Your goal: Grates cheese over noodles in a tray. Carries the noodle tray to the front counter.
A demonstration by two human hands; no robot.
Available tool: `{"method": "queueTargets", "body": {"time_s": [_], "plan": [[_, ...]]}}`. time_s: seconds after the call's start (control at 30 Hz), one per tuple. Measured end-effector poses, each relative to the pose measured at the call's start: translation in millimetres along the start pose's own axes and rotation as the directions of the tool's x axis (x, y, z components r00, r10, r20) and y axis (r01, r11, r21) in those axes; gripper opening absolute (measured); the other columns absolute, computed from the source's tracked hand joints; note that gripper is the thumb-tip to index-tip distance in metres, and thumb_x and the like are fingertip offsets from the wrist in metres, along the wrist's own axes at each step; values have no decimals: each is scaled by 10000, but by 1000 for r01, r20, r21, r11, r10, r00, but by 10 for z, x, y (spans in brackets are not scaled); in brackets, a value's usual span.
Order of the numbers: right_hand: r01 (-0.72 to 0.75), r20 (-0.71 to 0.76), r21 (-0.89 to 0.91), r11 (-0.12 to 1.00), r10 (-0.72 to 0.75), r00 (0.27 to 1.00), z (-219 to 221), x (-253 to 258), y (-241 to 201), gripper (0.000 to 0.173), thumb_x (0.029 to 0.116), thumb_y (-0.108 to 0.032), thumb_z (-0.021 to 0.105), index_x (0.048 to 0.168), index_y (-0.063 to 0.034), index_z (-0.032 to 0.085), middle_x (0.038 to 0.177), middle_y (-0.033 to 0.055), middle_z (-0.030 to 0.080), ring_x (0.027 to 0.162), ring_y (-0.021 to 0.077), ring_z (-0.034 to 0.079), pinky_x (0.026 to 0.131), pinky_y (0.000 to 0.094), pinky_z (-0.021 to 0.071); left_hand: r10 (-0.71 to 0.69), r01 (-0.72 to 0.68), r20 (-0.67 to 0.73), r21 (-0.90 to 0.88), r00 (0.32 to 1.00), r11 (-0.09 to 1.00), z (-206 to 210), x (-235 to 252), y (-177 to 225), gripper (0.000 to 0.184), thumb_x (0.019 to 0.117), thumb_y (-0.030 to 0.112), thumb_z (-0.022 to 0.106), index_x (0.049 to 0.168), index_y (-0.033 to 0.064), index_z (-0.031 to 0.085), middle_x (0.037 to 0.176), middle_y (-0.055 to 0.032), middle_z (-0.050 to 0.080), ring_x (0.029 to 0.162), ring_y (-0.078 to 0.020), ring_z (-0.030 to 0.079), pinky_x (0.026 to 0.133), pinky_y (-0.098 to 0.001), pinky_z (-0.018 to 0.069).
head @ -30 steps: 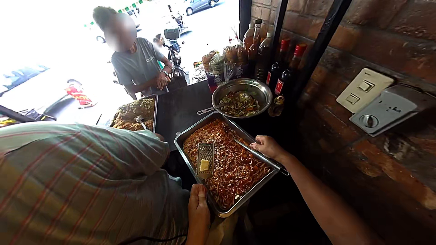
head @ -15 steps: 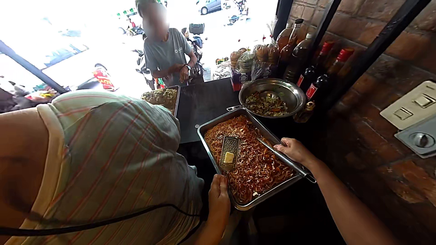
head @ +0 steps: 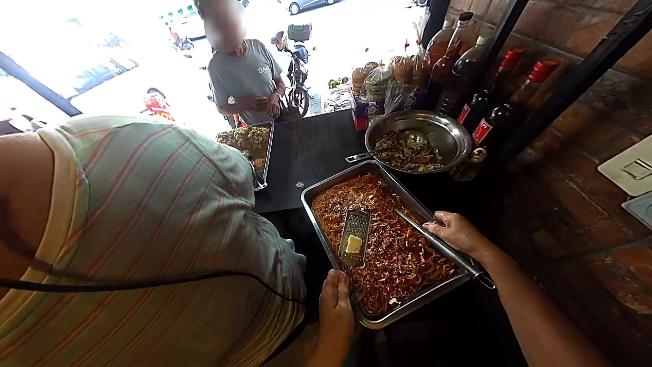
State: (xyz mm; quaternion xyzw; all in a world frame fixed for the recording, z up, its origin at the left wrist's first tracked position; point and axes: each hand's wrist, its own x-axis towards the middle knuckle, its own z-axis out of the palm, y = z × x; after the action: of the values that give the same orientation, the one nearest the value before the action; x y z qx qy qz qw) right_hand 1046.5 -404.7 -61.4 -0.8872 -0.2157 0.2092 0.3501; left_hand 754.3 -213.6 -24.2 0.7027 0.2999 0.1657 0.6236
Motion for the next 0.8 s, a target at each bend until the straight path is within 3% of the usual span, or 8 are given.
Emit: {"method": "queueTargets", "body": {"time_s": [0.5, 0.67, 0.8], "plan": [[36, -110, -32, 999, -40, 993, 163, -125, -70, 272, 977, -145, 697, 832, 50, 575, 695, 155, 538, 654, 268, 531, 633, 500, 442, -12, 13, -43, 18, 999, 1000, -120, 123, 11, 258, 1070, 170, 429, 1084, 26, 641, 991, -89, 620, 988, -176, 603, 907, -363, 495], [50, -136, -45, 998, -56, 989, 262, -199, -145, 292, 973, -144, 691, 837, 94, 587, 715, 212, 563, 680, 325, 549, 658, 562, 451, -28, 30, -45, 38, 999, 999, -236, 270, 66, 292, 1085, 194, 418, 1146, 15, 640, 1078, -130, 648, 1073, -227, 606, 979, -408, 478], [13, -114, -12, 1000, -14, 993, 315, -299, -257, 298, 979, -160, 667, 885, 115, 603, 756, 215, 579, 706, 303, 554, 685, 540, 463, -31, 35, -49, 90, 998, 995, -299, 337, 65, 325, 1088, 216, 414, 1179, 7, 647, 1110, -157, 647, 1106, -264, 599, 999, -436, 462]]}}
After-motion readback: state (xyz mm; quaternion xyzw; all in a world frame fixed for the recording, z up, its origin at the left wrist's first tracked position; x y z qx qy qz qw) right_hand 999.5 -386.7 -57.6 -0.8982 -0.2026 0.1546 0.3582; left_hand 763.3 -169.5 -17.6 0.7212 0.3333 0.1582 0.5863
